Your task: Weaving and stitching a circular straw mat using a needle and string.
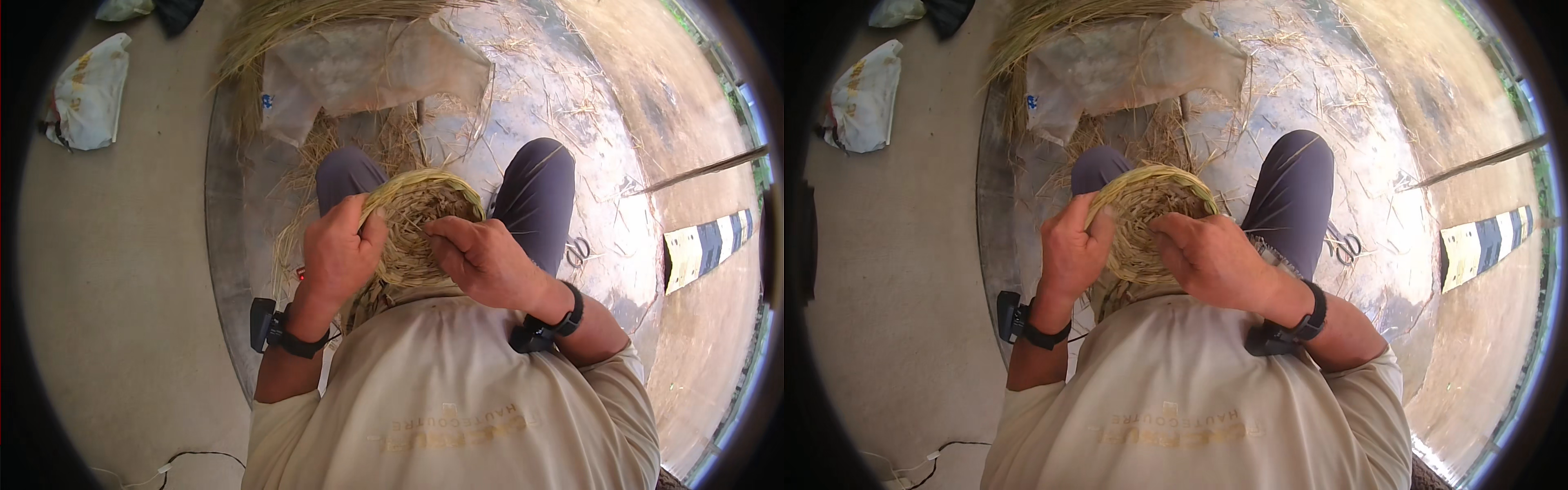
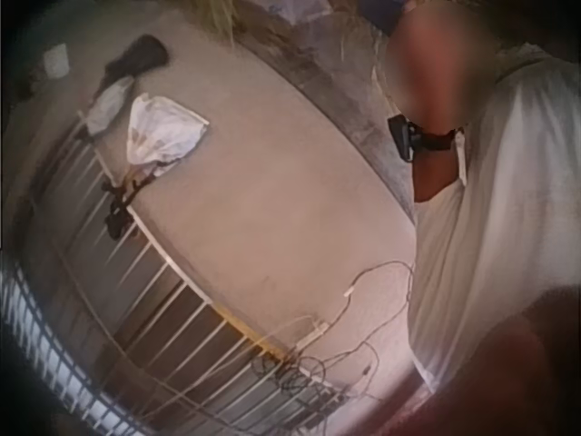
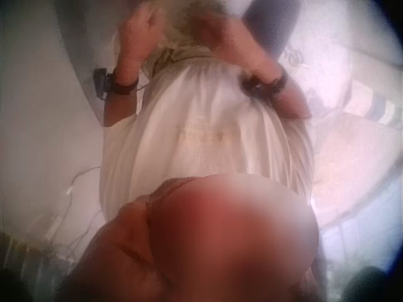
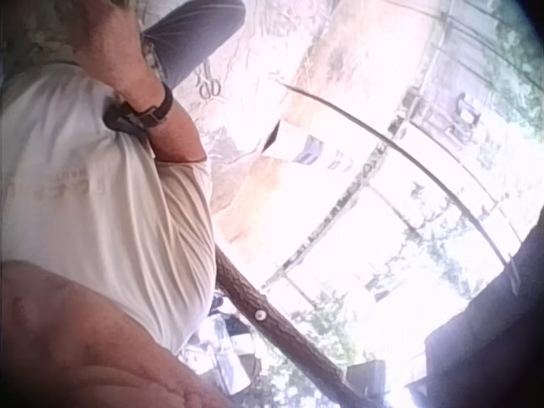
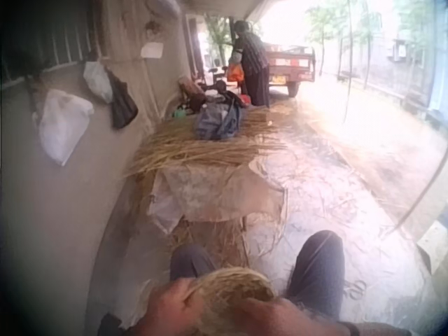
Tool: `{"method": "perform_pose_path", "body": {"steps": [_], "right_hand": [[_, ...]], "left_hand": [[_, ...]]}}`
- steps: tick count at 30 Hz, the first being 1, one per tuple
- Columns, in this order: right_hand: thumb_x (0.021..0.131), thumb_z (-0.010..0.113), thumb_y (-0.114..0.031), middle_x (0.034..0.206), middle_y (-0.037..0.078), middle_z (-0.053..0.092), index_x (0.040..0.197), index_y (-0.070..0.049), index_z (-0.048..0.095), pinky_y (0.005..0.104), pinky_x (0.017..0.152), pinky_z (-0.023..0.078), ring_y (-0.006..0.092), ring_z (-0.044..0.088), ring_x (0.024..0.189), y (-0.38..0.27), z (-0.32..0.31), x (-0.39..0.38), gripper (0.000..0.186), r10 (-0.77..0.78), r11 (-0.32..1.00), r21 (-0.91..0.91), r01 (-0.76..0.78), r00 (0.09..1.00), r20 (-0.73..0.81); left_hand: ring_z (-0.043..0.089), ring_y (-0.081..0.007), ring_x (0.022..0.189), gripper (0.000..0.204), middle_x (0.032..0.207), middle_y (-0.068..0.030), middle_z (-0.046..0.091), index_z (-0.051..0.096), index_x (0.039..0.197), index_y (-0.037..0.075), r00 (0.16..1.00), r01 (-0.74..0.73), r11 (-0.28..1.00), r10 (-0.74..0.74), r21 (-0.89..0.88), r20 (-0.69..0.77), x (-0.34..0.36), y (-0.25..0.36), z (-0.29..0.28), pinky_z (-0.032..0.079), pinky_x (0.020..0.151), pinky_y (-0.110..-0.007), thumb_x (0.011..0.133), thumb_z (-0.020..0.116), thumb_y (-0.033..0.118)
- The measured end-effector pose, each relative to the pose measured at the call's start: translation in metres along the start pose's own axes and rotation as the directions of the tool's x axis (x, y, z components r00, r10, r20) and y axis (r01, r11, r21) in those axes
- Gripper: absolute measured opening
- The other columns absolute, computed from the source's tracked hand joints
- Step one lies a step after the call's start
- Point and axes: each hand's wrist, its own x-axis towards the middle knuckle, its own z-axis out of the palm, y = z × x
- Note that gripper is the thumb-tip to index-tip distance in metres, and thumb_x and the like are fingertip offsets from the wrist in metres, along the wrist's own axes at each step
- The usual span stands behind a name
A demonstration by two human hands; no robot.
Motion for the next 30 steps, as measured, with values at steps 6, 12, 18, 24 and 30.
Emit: {"method": "perform_pose_path", "body": {"steps": [6, 12, 18, 24, 30], "right_hand": [[0.097, 0.065, -0.01, 0.074, 0.023, 0.068, 0.112, 0.001, 0.07, 0.0521, 0.065, 0.054, 0.0442, 0.068, 0.07, 0.001, 0.001, 0.002, 0.02, 0.031, 0.999, -0.034, -0.03, 0.999, 0.033], [0.097, 0.065, -0.011, 0.075, 0.024, 0.067, 0.11, 0.001, 0.067, 0.0532, 0.066, 0.054, 0.045, 0.069, 0.072, 0.005, 0.01, 0.004, 0.017, 0.03, 0.999, 0.01, -0.03, 0.999, -0.014], [0.096, 0.066, -0.011, 0.081, 0.025, 0.069, 0.103, 0.0, 0.063, 0.0538, 0.068, 0.055, 0.047, 0.069, 0.076, 0.015, 0.028, 0.023, 0.013, 0.072, 0.997, 0.004, -0.071, 0.995, -0.075], [0.097, 0.064, -0.011, 0.081, 0.022, 0.07, 0.096, 0.0, 0.065, 0.0499, 0.069, 0.054, 0.0433, 0.069, 0.076, 0.007, 0.003, 0.021, 0.01, 0.169, 0.982, 0.064, -0.18, 0.974, 0.148], [0.096, 0.063, -0.01, 0.08, 0.022, 0.069, 0.093, -0.001, 0.066, 0.0534, 0.071, 0.054, 0.0466, 0.068, 0.077, 0.005, 0.006, 0.027, 0.01, 0.114, 0.986, 0.115, -0.119, 0.992, 0.052]], "left_hand": [[0.076, -0.0406, 0.081, 0.021, 0.09, -0.0237, 0.075, 0.07, 0.111, -0.002, 0.999, -0.032, 0.999, 0.032, 0.009, -0.005, 0.001, 0.002, 0.004, 0.058, 0.068, -0.044, 0.095, 0.072, 0.01], [0.075, -0.0413, 0.08, 0.02, 0.09, -0.0226, 0.074, 0.07, 0.111, -0.001, 0.999, -0.035, 0.999, 0.036, 0.024, -0.041, 0.0, 0.005, 0.01, 0.058, 0.067, -0.045, 0.095, 0.073, 0.011], [0.074, -0.0411, 0.077, 0.02, 0.087, -0.0214, 0.074, 0.071, 0.112, 0.001, 0.998, -0.049, 0.997, 0.051, 0.052, -0.046, -0.003, 0.01, 0.022, 0.058, 0.067, -0.046, 0.095, 0.073, 0.011], [0.073, -0.0404, 0.074, 0.02, 0.086, -0.0189, 0.074, 0.069, 0.109, 0.002, 0.992, -0.092, 0.987, 0.102, 0.131, -0.068, 0.003, -0.005, 0.017, 0.059, 0.062, -0.047, 0.094, 0.074, 0.013], [0.074, -0.0399, 0.076, 0.022, 0.093, -0.0201, 0.075, 0.07, 0.112, 0.002, 0.984, -0.166, 0.975, 0.173, 0.146, -0.039, 0.013, -0.004, 0.012, 0.06, 0.063, -0.046, 0.093, 0.073, 0.01]]}}
